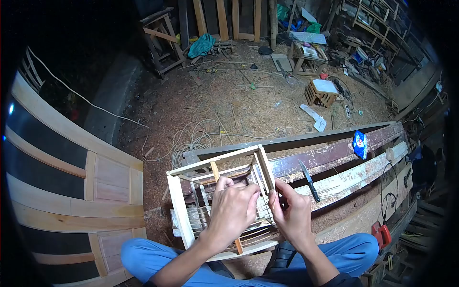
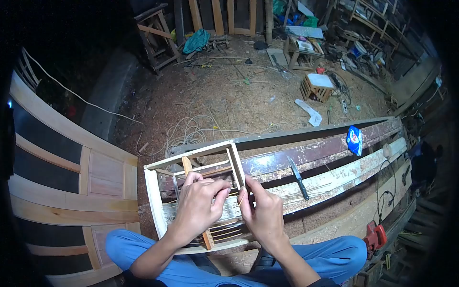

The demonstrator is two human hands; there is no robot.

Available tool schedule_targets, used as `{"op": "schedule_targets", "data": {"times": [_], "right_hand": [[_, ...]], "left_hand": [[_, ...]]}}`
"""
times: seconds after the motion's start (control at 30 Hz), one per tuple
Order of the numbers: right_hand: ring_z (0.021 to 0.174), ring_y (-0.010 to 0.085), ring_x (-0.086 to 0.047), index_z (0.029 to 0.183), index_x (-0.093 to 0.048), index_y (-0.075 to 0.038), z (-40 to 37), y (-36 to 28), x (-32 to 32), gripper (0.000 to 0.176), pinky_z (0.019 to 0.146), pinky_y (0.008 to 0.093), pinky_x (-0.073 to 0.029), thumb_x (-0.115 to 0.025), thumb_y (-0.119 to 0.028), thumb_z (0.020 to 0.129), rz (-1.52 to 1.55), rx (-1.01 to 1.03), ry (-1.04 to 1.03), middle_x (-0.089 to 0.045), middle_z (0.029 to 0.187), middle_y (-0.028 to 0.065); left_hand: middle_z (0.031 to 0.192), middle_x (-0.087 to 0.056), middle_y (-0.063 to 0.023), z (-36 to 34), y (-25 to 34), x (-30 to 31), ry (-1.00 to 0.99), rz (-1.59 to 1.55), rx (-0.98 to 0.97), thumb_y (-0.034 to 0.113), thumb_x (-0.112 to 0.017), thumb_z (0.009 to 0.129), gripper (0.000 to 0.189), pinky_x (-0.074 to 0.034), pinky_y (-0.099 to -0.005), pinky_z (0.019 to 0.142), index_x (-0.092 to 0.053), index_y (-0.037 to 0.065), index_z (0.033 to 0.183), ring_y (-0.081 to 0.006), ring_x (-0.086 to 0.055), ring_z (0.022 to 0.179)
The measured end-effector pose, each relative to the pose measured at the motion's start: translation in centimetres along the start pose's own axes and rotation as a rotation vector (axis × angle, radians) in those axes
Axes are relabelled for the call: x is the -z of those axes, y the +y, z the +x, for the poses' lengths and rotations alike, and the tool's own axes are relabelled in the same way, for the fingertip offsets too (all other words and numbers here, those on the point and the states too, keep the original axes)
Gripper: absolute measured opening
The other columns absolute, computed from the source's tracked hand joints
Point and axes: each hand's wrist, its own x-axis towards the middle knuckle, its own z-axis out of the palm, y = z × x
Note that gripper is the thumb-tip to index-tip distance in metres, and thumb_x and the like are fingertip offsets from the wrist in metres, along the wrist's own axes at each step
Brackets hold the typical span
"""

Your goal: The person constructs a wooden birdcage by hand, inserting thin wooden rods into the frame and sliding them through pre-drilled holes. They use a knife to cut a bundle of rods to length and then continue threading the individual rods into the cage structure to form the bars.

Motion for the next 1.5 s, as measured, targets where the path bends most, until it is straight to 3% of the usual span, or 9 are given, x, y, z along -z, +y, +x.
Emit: {"op": "schedule_targets", "data": {"times": [0.4,0.57,1.17,1.23,1.27,1.33,1.4,1.43,1.5], "right_hand": [[0.076,0.0328,-0.080,0.128,-0.071,0.003,0.2,0.3,-0.2,0.033,0.065,0.0408,-0.061,-0.072,-0.002,0.096,0.022,0.028,0.017,-0.078,0.087,0.0203],[0.067,0.0301,-0.078,0.126,-0.072,0.003,-0.1,0.4,-0.4,0.031,0.057,0.0386,-0.056,-0.072,-0.004,0.096,0.018,-0.012,0.010,-0.077,0.083,0.0208],[0.068,0.0289,-0.078,0.126,-0.073,0.002,-0.2,0.4,-0.5,0.030,0.058,0.0378,-0.057,-0.071,-0.004,0.096,0.036,-0.023,0.027,-0.076,0.080,0.0210],[0.067,0.0147,-0.076,0.126,-0.073,0.005,-0.2,0.7,-0.6,0.029,0.059,0.0281,-0.057,-0.071,-0.007,0.100,0.016,0.002,0.035,-0.078,0.078,0.0141],[0.067,0.0147,-0.076,0.126,-0.073,0.005,-0.2,0.7,-0.5,0.029,0.059,0.0281,-0.057,-0.071,-0.007,0.100,0.016,0.002,0.038,-0.078,0.078,0.0141],[0.073,0.0308,-0.079,0.126,-0.073,0.001,0.0,0.6,-0.5,0.033,0.063,0.0402,-0.059,-0.075,-0.008,0.094,0.021,-0.015,0.053,-0.078,0.086,0.0206],[0.076,0.0312,-0.079,0.126,-0.073,0.000,0.1,0.3,-0.2,0.035,0.065,0.0408,-0.060,-0.076,-0.009,0.093,-0.064,0.032,0.092,-0.078,0.089,0.0196],[0.078,0.0317,-0.078,0.126,-0.074,0.000,0.1,0.0,-0.1,0.036,0.067,0.0414,-0.060,-0.077,-0.010,0.092,-0.148,0.075,0.128,-0.079,0.093,0.0185],[0.086,0.0293,-0.079,0.125,-0.075,-0.004,0.2,-0.1,0.1,0.039,0.070,0.0404,-0.058,-0.080,-0.010,0.088,-0.175,0.058,0.134,-0.080,0.096,0.0147]], "left_hand": [[0.086,-0.077,-0.0142,0.1,0.3,-0.3,0.009,0.072,-0.048,0.014,-0.069,0.098,0.014,-0.042,-0.0423,0.092,-0.078,0.005,0.103,-0.0302,-0.070,0.082],[0.088,-0.077,-0.0146,-0.4,-0.1,-0.2,0.026,0.056,-0.067,0.015,-0.068,0.100,0.015,-0.044,-0.0446,0.096,-0.078,0.004,0.104,-0.0303,-0.072,0.089],[0.081,-0.075,-0.0159,-0.2,0.3,0.6,-0.111,0.060,-0.004,0.014,-0.066,0.102,0.012,-0.044,-0.0438,0.093,-0.072,0.003,0.103,-0.0333,-0.067,0.074],[0.082,-0.076,-0.0155,-0.3,0.0,0.6,-0.139,0.070,0.007,0.014,-0.066,0.102,0.013,-0.044,-0.0436,0.094,-0.072,0.003,0.105,-0.0331,-0.067,0.074],[0.092,-0.077,-0.0157,-0.4,-0.4,0.4,-0.112,0.023,-0.014,0.014,-0.069,0.101,0.014,-0.044,-0.0446,0.099,-0.073,0.003,0.109,-0.0325,-0.069,0.086],[0.101,-0.079,-0.0158,-0.6,-0.9,0.8,-0.083,-0.020,-0.041,0.015,-0.071,0.099,0.018,-0.043,-0.0457,0.105,-0.075,0.004,0.113,-0.0319,-0.071,0.097],[0.130,-0.074,-0.0138,-0.8,-1.3,1.9,0.135,0.068,-0.287,0.016,-0.076,0.096,0.027,-0.040,-0.0492,0.115,-0.076,0.006,0.121,-0.0328,-0.064,0.126],[0.143,-0.066,-0.0120,-1.4,-0.8,3.3,0.141,0.185,-0.245,0.015,-0.079,0.093,0.031,-0.037,-0.0517,0.120,-0.076,0.008,0.123,-0.0349,-0.054,0.140],[0.138,-0.067,-0.0116,-2.9,-1.1,5.0,0.241,0.154,-0.086,0.014,-0.080,0.091,0.030,-0.040,-0.0500,0.116,-0.075,0.007,0.120,-0.0345,-0.057,0.135]]}}
